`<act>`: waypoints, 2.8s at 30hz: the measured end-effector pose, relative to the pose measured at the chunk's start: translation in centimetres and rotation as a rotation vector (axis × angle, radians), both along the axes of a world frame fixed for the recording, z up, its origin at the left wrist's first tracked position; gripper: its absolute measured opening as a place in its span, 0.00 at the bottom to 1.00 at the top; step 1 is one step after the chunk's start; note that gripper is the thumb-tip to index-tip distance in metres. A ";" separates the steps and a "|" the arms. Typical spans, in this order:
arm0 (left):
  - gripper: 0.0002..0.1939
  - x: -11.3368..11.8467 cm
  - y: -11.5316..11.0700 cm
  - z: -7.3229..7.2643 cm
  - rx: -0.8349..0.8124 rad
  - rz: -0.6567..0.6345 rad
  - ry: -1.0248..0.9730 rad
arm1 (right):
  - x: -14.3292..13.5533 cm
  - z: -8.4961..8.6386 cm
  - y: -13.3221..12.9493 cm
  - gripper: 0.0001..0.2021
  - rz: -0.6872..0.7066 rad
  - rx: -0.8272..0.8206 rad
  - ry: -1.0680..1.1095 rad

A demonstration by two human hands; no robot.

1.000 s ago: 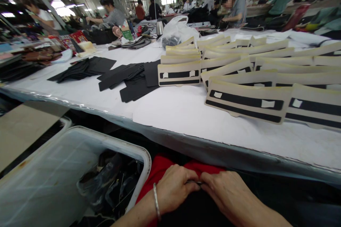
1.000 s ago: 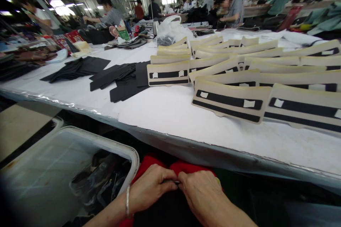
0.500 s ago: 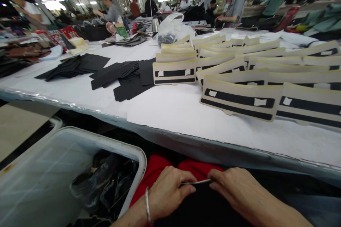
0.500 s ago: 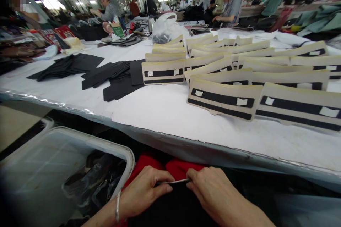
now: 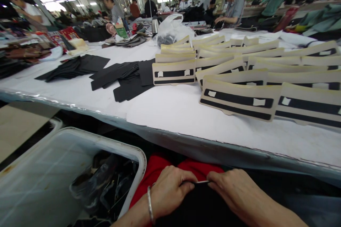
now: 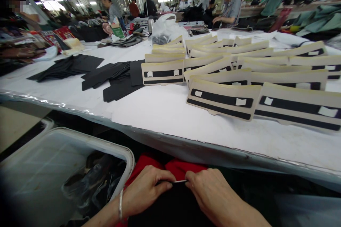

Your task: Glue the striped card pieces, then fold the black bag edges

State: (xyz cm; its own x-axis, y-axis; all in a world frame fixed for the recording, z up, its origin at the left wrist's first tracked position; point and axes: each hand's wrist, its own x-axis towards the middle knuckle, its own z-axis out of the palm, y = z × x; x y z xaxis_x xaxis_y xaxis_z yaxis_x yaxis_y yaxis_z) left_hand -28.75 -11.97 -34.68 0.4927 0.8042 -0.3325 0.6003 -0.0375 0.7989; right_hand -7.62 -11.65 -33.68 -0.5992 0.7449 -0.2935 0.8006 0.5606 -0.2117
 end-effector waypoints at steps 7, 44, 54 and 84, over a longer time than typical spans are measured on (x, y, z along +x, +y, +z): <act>0.10 1.2 0.5 -0.3 -0.068 0.034 -0.084 | -0.1 -0.9 -0.1 0.11 -0.004 -0.015 0.059; 0.13 2.7 1.0 0.9 -0.355 0.100 -0.320 | 3.7 -0.6 -1.9 0.17 -0.847 -0.527 1.151; 0.13 2.7 0.8 0.4 -0.350 0.091 -0.364 | 3.8 -0.5 -1.7 0.18 -0.831 -0.572 1.204; 0.17 3.5 -0.2 1.0 -0.336 0.099 -0.407 | 5.0 1.0 -1.1 0.10 -0.517 -0.424 0.871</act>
